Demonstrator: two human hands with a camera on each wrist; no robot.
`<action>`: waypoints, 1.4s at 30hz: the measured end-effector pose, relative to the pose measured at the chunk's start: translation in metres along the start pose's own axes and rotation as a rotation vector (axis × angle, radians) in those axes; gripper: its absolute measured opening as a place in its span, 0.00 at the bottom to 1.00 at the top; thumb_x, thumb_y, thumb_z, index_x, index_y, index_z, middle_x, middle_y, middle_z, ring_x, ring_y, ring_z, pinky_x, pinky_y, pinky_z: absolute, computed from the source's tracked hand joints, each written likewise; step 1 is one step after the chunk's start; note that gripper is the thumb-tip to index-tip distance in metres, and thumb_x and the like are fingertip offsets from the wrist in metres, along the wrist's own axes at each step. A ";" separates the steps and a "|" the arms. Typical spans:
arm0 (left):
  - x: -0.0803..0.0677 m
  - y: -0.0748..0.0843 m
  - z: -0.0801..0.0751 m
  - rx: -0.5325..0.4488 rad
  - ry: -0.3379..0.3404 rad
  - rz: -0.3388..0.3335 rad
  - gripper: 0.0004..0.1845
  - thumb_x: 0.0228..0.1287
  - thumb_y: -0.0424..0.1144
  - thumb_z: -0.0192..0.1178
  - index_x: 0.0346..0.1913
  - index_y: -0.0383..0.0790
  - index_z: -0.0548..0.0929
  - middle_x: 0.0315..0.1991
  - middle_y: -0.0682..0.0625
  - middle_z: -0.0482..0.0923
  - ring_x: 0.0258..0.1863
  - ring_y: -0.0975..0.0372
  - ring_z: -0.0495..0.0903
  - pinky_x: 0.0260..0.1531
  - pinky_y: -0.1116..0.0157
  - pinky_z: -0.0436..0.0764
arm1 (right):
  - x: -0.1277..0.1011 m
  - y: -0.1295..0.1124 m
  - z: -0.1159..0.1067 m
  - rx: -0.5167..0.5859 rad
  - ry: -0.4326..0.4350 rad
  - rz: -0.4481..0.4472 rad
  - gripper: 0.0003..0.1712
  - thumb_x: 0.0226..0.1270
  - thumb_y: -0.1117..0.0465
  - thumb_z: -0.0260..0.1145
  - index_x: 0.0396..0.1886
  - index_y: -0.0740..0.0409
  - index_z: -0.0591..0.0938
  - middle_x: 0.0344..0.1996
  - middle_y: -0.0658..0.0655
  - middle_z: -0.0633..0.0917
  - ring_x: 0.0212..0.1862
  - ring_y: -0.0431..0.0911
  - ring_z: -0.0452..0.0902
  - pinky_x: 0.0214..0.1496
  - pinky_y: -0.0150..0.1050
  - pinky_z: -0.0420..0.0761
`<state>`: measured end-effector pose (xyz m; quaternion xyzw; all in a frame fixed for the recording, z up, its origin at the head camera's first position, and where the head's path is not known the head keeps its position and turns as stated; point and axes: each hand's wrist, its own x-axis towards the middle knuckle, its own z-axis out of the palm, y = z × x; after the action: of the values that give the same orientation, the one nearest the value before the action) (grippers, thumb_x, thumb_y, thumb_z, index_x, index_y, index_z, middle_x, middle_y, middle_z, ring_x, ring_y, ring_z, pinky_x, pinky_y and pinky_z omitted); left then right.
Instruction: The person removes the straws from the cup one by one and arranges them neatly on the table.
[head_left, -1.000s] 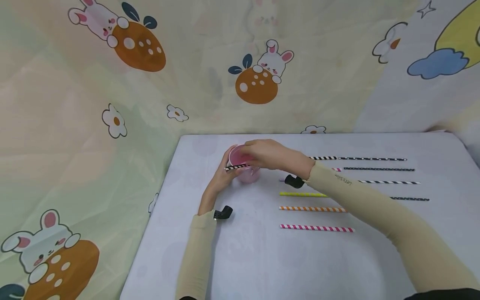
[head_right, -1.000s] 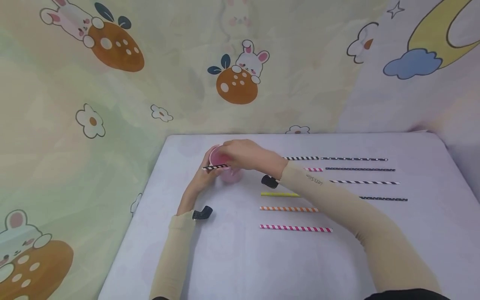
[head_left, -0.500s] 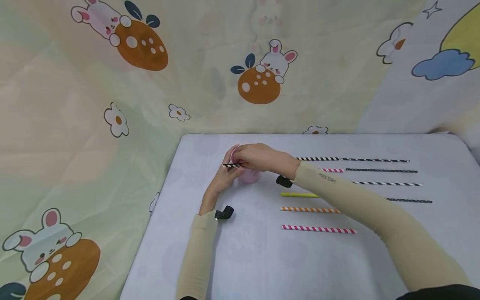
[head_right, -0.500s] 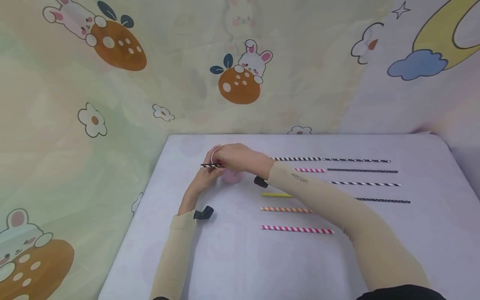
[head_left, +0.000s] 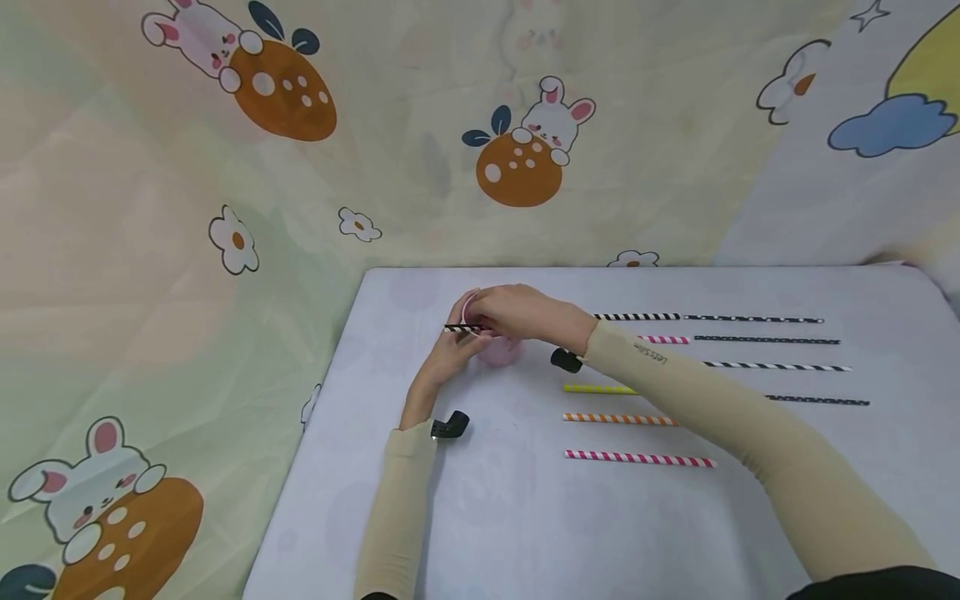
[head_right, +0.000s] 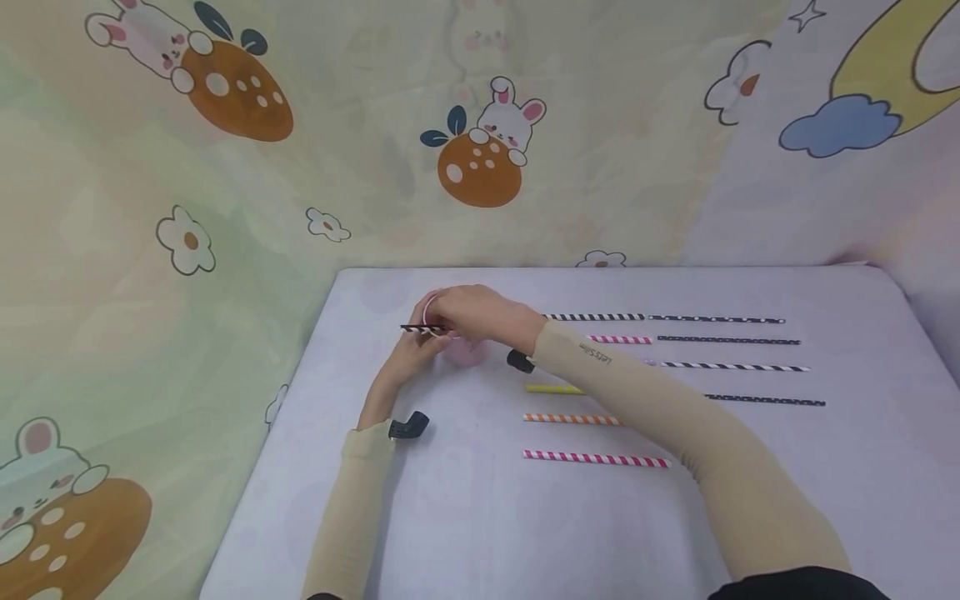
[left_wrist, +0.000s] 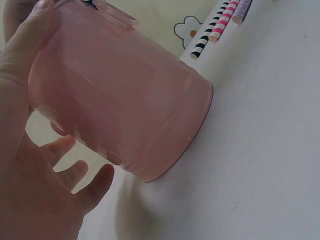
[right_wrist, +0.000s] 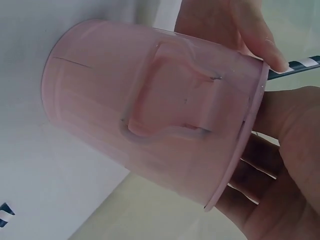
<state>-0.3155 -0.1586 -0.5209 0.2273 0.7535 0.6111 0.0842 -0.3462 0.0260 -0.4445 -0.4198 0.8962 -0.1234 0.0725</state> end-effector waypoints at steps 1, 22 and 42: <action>0.000 0.000 0.000 -0.007 -0.002 -0.003 0.43 0.69 0.33 0.62 0.80 0.44 0.50 0.78 0.42 0.58 0.73 0.52 0.64 0.73 0.47 0.64 | 0.001 0.000 0.000 0.002 -0.003 0.006 0.10 0.77 0.59 0.59 0.47 0.48 0.86 0.42 0.48 0.85 0.45 0.43 0.80 0.49 0.42 0.84; -0.001 0.004 0.000 -0.022 -0.012 -0.032 0.46 0.68 0.42 0.66 0.81 0.45 0.49 0.79 0.42 0.55 0.76 0.51 0.60 0.73 0.46 0.65 | 0.003 0.004 0.008 0.011 0.019 0.018 0.09 0.76 0.57 0.61 0.47 0.50 0.87 0.43 0.48 0.87 0.46 0.44 0.82 0.52 0.43 0.84; -0.002 0.004 0.001 0.002 0.009 -0.060 0.49 0.64 0.50 0.68 0.81 0.51 0.50 0.80 0.44 0.54 0.78 0.49 0.55 0.76 0.45 0.60 | -0.024 -0.011 -0.035 -0.003 0.180 -0.046 0.15 0.71 0.59 0.67 0.55 0.49 0.87 0.45 0.51 0.86 0.47 0.46 0.82 0.51 0.43 0.85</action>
<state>-0.3127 -0.1585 -0.5180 0.2021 0.7610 0.6085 0.0988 -0.3311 0.0436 -0.4075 -0.4277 0.8894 -0.1611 -0.0119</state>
